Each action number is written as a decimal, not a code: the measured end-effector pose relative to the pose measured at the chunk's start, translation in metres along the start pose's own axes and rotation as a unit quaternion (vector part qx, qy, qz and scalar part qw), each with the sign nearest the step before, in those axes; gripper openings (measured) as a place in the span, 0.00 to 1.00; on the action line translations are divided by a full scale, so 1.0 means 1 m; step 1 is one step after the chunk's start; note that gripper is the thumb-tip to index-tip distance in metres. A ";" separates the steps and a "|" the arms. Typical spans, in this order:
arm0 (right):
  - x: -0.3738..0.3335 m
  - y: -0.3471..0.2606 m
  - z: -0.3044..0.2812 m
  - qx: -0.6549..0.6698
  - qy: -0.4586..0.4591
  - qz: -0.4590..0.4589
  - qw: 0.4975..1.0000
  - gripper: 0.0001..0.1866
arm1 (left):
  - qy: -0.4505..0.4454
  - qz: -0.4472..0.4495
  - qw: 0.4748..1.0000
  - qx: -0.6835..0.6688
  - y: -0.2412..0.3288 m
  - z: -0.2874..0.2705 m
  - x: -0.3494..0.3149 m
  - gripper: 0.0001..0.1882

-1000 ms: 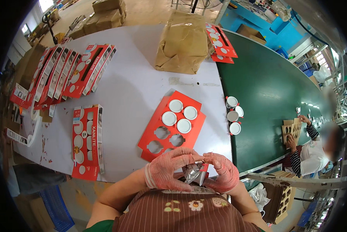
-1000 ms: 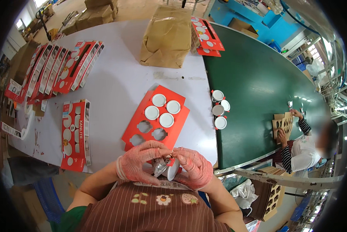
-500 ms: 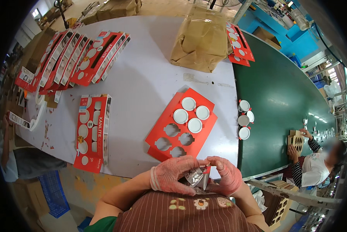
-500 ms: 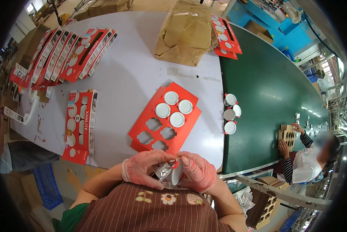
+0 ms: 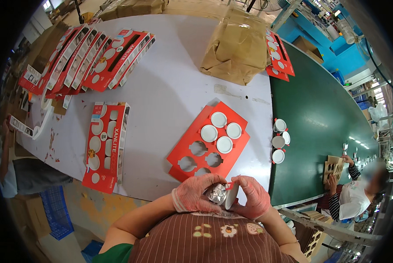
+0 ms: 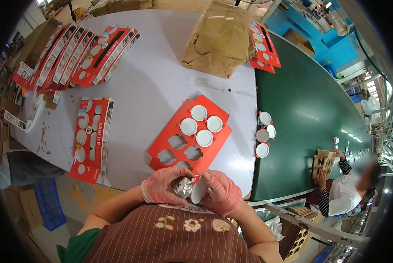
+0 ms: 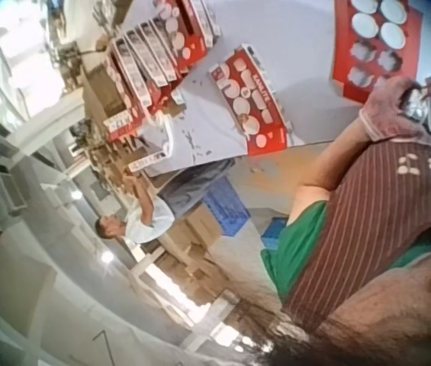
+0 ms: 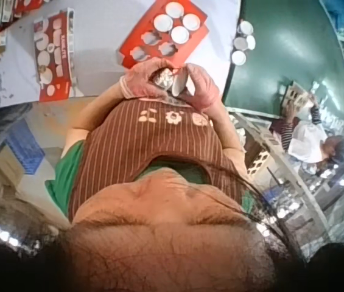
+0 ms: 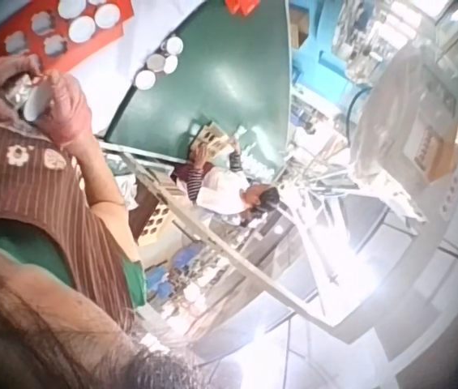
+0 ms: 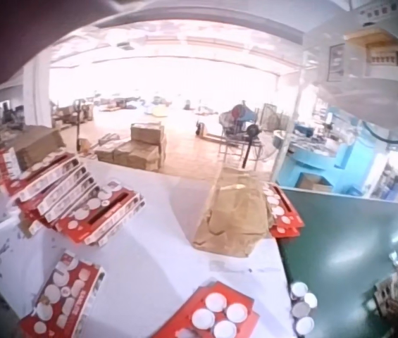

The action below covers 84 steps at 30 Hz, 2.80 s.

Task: The person places round light fixtures into circular slots of a cardboard insert, slides the filled insert into a packaging box, and loads more light fixtures into another insert.

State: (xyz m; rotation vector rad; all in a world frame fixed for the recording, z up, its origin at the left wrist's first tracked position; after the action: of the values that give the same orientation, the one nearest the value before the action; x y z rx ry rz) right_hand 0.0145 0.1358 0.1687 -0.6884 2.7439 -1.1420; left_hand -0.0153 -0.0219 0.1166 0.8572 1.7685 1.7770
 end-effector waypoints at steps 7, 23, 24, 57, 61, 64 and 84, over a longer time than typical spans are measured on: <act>0.011 0.017 0.020 -0.013 -0.008 0.009 1.000 0.59 | 0.055 -0.016 0.995 -0.079 -0.038 -0.008 -0.011 0.38; 0.039 0.027 0.035 -0.019 -0.016 0.046 0.999 0.47 | 0.158 0.035 0.985 0.054 -0.062 -0.022 -0.021 0.34; 0.039 0.046 0.040 -0.053 -0.032 0.108 0.992 0.47 | 0.161 0.033 0.985 0.055 -0.083 -0.018 -0.023 0.34; 0.123 0.136 0.137 -0.180 -0.206 0.144 0.951 0.39 | 0.402 -0.286 0.684 -0.537 -0.211 -0.002 -0.025 0.18; 0.130 0.131 0.131 -0.258 -0.201 0.259 0.909 0.38 | 0.385 -0.290 0.707 -0.517 -0.213 -0.007 -0.026 0.20; 0.130 0.135 0.136 -0.247 -0.214 0.263 0.908 0.32 | 0.378 -0.301 0.711 -0.511 -0.215 -0.010 -0.028 0.22; 0.150 0.162 0.142 -0.078 -0.079 0.167 0.980 0.15 | 0.342 -0.345 0.745 -0.458 -0.216 -0.029 -0.036 0.37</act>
State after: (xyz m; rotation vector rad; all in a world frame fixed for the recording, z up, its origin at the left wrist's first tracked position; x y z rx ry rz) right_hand -0.1444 0.0775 -0.0318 -0.2974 2.6950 -0.7750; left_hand -0.0311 -0.0583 -0.1009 -0.8475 0.9841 2.1047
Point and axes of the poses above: each hand's wrist, its own x-axis towards the middle knuckle, its own z-axis out of the palm, y = z × x, the point moved 6 cm from there along x, towards the middle knuckle, and after that the axes turned 10 degrees about z, right-handed, at the moved point
